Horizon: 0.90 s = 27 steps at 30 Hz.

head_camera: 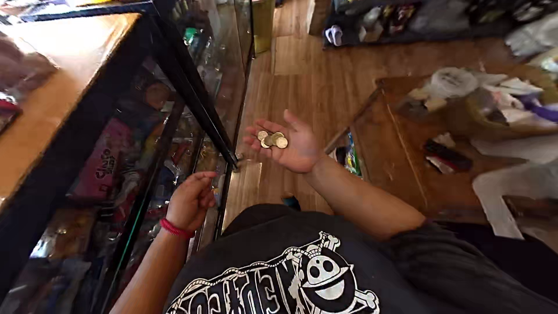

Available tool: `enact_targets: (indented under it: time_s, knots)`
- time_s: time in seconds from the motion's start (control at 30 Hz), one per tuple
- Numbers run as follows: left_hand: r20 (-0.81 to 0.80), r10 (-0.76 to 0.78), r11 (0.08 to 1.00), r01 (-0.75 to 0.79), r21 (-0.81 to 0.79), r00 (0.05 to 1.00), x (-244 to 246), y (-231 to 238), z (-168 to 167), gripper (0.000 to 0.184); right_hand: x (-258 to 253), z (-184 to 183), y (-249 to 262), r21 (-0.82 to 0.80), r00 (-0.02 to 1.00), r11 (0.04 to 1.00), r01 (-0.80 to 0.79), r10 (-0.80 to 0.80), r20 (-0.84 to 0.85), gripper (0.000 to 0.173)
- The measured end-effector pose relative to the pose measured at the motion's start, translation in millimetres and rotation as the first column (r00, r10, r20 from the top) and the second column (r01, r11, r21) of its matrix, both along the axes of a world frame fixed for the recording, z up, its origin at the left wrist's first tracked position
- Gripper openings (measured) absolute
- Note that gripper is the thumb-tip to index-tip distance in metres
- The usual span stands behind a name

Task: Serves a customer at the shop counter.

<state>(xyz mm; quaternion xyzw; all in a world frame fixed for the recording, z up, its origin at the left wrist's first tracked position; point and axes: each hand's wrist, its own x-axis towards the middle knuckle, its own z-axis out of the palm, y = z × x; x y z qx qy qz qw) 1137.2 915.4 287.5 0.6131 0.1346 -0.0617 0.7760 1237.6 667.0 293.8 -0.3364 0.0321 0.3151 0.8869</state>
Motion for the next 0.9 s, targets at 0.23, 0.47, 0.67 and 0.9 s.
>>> enact_targets:
  time_s: [0.23,0.47,0.67,0.9]
  knots:
    - [0.39,-0.645,0.46,-0.074,0.885,0.657,13,-58,33,0.025,-62,-1,-14,0.074,0.999,0.996,-0.039,0.036,0.039,0.081]
    - [-0.056,-0.799,0.095,0.218,0.971,0.599,16,-145,54,0.028,-106,-10,-61,0.179,1.0,0.984,0.017,-0.017,0.002,0.071]
    - [-0.33,-0.827,0.014,0.604,0.797,0.455,13,-238,51,0.023,-157,-26,-140,0.08,0.977,0.978,0.193,-0.185,-0.103,0.073]
    - [-0.207,-0.882,0.162,0.684,0.711,0.424,-9,-334,41,0.016,-231,-31,-245,0.055,0.93,0.93,0.364,-0.36,-0.069,0.065]
